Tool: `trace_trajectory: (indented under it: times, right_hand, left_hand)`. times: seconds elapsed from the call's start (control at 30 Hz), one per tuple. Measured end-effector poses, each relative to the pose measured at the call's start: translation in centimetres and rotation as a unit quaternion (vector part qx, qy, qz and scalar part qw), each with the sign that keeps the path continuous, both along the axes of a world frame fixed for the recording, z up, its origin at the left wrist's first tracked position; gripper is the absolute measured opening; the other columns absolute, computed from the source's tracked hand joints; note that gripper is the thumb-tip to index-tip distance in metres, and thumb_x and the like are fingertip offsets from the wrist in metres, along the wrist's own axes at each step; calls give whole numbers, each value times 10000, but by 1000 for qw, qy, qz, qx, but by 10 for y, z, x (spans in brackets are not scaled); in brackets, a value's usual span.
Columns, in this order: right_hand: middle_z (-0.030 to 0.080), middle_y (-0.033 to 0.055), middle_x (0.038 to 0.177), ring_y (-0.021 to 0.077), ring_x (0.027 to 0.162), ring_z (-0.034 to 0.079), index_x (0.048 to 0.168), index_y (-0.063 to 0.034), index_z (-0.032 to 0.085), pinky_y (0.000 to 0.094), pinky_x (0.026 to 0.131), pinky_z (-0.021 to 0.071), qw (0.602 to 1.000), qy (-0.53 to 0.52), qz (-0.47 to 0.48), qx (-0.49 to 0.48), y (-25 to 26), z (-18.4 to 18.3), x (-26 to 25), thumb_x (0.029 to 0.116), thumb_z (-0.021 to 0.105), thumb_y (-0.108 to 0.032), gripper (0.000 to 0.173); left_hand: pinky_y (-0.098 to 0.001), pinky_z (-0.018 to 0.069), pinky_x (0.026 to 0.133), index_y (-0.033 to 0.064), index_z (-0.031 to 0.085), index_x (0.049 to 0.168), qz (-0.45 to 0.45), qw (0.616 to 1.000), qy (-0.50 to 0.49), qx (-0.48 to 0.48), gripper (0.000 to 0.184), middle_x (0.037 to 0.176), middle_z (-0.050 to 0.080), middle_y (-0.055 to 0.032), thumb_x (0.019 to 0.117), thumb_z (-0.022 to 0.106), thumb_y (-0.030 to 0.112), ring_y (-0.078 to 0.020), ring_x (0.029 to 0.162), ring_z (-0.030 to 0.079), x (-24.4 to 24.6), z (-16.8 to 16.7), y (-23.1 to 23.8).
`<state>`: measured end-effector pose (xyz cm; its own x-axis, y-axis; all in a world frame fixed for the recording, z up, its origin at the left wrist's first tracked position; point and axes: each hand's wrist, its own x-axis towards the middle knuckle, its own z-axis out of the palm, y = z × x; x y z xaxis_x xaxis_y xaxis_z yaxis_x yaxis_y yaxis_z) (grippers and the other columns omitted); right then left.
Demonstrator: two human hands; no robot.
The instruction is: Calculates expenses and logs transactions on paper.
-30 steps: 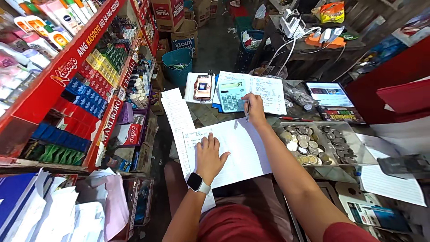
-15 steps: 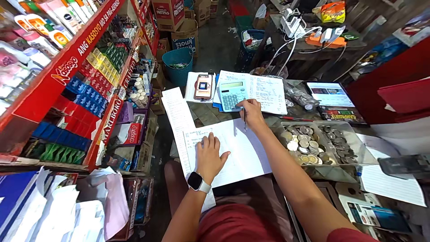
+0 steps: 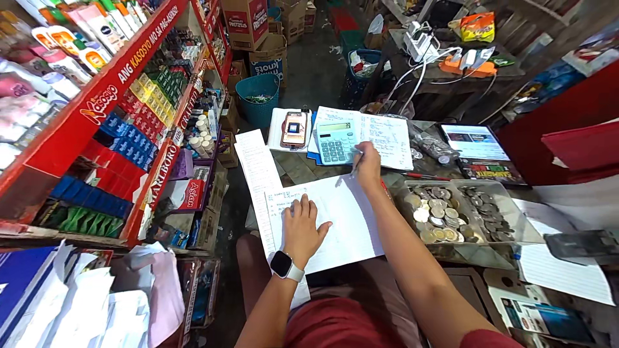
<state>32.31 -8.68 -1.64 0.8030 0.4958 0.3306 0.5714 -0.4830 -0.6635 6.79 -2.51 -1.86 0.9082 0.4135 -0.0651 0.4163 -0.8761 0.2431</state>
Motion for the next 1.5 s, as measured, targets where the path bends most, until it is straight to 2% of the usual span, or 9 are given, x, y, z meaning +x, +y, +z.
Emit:
trace_trajectory:
  times: [0.07,0.13,0.23,0.33,0.57,0.7,1.17,1.33,1.5]
  right_hand:
    - [652,302,1188,443,1102,655,1279,90,548,581,952,521,998,35,-28,48,-7,3,2,1016,472,31,280]
    - [657,310,1174,448,1076,661,1268,103,556,579,936,522,998,26,-10,53,-8,6,6,1011,463,43,280]
    - [633,313,1234,514,1203,570,1285,81,605,639,1057,408,1000,0,14,-8,-3,11,14,995,497,22,315]
    - [666,269,1219,510,1249,540,1237,28,651,676,1070,347,996,-22,27,-82,0,11,17,1006,541,-19,260]
    - [659,281,1184,519,1192,560,1183,42,673,659,1036,401,996,-49,68,-39,-10,16,1,974,526,36,257]
    - [704,239,1094,502,1178,583,1132,22,696,664,1061,368,991,-63,85,-86,-12,6,-9,956,566,49,220]
    - [665,296,1185,550,1226,534,1201,28,681,717,1065,323,991,-46,87,-88,-18,1,1,967,535,46,277]
    - [657,323,1181,568,1235,519,1165,64,685,708,1077,311,993,-25,73,-89,-12,24,-10,964,539,62,248]
    - [663,302,1169,543,1204,547,1152,41,699,684,1062,358,990,-36,102,-91,0,28,-5,980,538,36,236]
  left_hand:
    - [-631,357,1083,19,511,1477,-1,1000,-11,3,785,1611,383,-205,1016,371,639,-434,1429,429,0,-1,0]
    - [-627,354,1083,16,508,1479,-2,1000,-7,4,792,1613,378,-209,1014,370,642,-436,1427,430,0,-1,0]
    - [-619,337,1101,26,488,1495,-2,1000,10,-2,793,1627,358,-198,1019,351,645,-424,1446,407,1,1,1]
    - [-617,343,1096,27,494,1493,-1,1000,4,1,790,1626,361,-195,1018,356,643,-423,1441,415,0,0,1]
    - [-616,349,1089,12,497,1485,-4,1000,-1,5,788,1618,372,-205,1022,355,633,-429,1433,426,-1,1,0]
    - [-611,350,1091,21,493,1490,-4,1000,2,9,794,1621,369,-198,1020,347,643,-422,1436,422,-2,0,1]
    - [-617,315,1126,22,447,1521,-3,999,21,-36,775,1641,333,-193,1030,370,617,-414,1468,376,6,11,-2]
    - [-621,311,1124,16,461,1513,-3,999,16,-32,774,1640,331,-198,1031,368,615,-418,1467,379,5,11,-2]
    - [-613,330,1112,22,468,1507,-5,1000,14,-18,792,1634,345,-196,1023,354,638,-421,1450,400,3,7,0]
